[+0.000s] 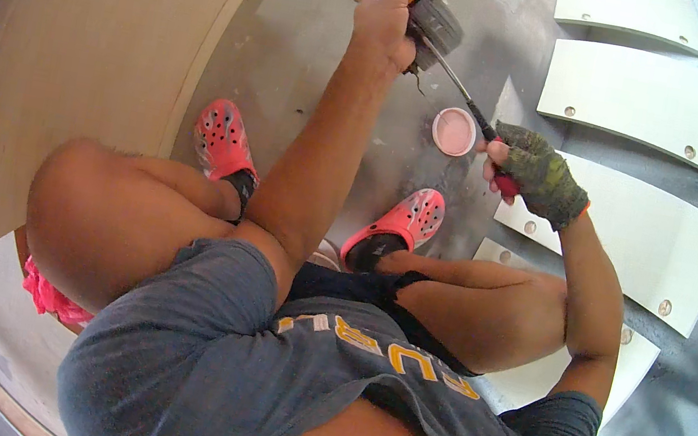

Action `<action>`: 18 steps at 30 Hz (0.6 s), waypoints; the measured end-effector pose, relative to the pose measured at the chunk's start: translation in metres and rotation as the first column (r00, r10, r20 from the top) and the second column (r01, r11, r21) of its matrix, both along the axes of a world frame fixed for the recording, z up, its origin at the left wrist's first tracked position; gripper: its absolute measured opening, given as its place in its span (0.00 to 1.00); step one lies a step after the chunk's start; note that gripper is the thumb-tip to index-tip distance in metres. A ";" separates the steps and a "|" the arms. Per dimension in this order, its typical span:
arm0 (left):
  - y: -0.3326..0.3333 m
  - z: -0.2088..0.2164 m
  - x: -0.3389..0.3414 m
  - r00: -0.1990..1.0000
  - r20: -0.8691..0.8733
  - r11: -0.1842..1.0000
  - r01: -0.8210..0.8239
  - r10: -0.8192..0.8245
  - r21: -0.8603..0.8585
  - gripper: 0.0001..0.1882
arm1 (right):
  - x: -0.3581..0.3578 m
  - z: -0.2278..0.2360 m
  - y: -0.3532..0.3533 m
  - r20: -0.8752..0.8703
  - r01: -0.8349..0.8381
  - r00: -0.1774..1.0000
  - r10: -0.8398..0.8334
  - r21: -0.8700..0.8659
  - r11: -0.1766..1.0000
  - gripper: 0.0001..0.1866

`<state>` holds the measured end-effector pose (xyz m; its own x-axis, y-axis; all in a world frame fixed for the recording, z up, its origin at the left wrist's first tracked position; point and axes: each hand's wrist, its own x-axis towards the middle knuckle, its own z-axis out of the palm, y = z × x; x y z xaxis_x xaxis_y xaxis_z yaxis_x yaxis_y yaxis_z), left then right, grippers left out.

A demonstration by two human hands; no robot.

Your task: Using a vibrating multitool and a screwdriver to clean or scrape the edges of wooden furniture panels.

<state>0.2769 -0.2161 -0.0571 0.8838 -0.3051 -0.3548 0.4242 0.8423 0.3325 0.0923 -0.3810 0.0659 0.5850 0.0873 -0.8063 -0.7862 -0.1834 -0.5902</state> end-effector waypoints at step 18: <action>0.005 -0.011 0.005 0.997 -0.054 0.997 -0.065 0.063 -0.032 0.14 | 0.005 0.009 0.017 0.255 -0.148 0.909 0.330 -0.543 0.827 0.15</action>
<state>0.2815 -0.2108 -0.0683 0.8821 -0.2611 -0.3920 0.3854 0.8786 0.2821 0.0972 -0.3640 0.0748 0.8334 -0.1019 -0.5432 -0.4570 -0.6799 -0.5735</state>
